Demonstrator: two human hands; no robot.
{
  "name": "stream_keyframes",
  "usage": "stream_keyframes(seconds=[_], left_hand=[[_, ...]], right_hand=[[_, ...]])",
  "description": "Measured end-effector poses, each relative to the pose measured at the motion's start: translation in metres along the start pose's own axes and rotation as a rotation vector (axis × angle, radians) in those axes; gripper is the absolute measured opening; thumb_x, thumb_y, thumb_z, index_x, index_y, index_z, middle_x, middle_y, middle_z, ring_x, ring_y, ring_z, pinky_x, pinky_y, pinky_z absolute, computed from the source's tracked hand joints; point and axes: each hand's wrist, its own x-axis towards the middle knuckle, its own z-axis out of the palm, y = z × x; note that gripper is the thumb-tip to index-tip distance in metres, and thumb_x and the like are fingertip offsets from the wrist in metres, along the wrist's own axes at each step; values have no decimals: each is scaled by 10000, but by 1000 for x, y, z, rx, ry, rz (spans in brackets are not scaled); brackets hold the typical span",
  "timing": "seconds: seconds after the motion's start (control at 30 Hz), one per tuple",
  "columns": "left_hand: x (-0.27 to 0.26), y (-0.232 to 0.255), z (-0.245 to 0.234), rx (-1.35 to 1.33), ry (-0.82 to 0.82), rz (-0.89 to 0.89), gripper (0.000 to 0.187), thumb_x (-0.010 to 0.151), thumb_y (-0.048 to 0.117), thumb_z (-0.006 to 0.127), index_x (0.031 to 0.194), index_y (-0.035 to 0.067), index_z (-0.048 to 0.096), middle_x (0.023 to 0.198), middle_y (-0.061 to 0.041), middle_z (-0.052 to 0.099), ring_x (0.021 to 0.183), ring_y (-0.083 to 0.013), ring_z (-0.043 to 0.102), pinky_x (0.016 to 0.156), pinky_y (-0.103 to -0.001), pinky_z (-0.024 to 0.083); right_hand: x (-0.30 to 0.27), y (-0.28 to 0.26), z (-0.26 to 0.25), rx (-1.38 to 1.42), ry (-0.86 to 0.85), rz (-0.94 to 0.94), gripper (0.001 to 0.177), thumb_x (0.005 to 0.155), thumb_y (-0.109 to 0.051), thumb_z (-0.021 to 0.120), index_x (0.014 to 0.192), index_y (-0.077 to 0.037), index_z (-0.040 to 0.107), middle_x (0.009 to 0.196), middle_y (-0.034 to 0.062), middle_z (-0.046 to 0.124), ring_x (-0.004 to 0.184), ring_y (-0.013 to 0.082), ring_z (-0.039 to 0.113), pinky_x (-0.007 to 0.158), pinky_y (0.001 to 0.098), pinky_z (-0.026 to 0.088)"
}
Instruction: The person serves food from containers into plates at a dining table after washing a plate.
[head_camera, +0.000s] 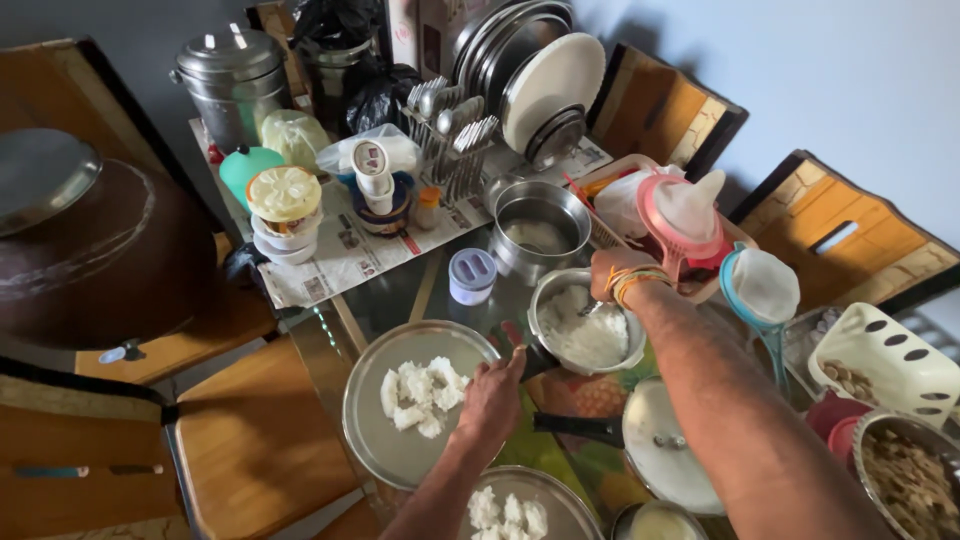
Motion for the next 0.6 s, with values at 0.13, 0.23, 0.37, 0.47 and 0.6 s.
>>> stream_keyframes(seconds=[0.13,0.23,0.37,0.47,0.6], left_hand=[[2,-5,5,-34,12,7,725,800,-71,537,1486,158,482,1275,-143,658,1149,-445,574,956,-546,491],[3,-5,0,-61,14,13,746,777,-86,531,1481,158,492,1276,-153,660,1141,-459,571,966,-540,489],[2,-10,6,-60,-15,3,700,811,-40,536,1479,165,490,1268,-158,661,1145,-458,579,977,-529,492],[13,-23,29,-35,0,15,622,884,14,541,1483,174,498,1271,-163,664,1155,-457,586,986,-533,493],[5,-10,12,65,-32,5,656,880,45,569,1513,173,449,1292,-159,643,1212,-447,555,988,-562,473]], right_hand=[[21,-4,27,44,91,-7,286,783,-140,630,990,-50,805,1058,225,754,1030,363,745,902,448,577],[30,-6,45,8,106,-58,289,790,-168,635,1003,-54,794,1081,213,741,1032,350,745,892,448,584],[19,11,75,162,188,55,257,786,-193,652,938,-47,799,990,224,751,973,350,749,865,456,591],[18,38,106,205,150,18,222,769,-196,661,879,-66,805,884,170,758,864,299,752,793,431,596],[12,48,143,39,96,-221,200,769,-202,638,779,-129,824,734,34,770,699,184,742,691,363,584]])
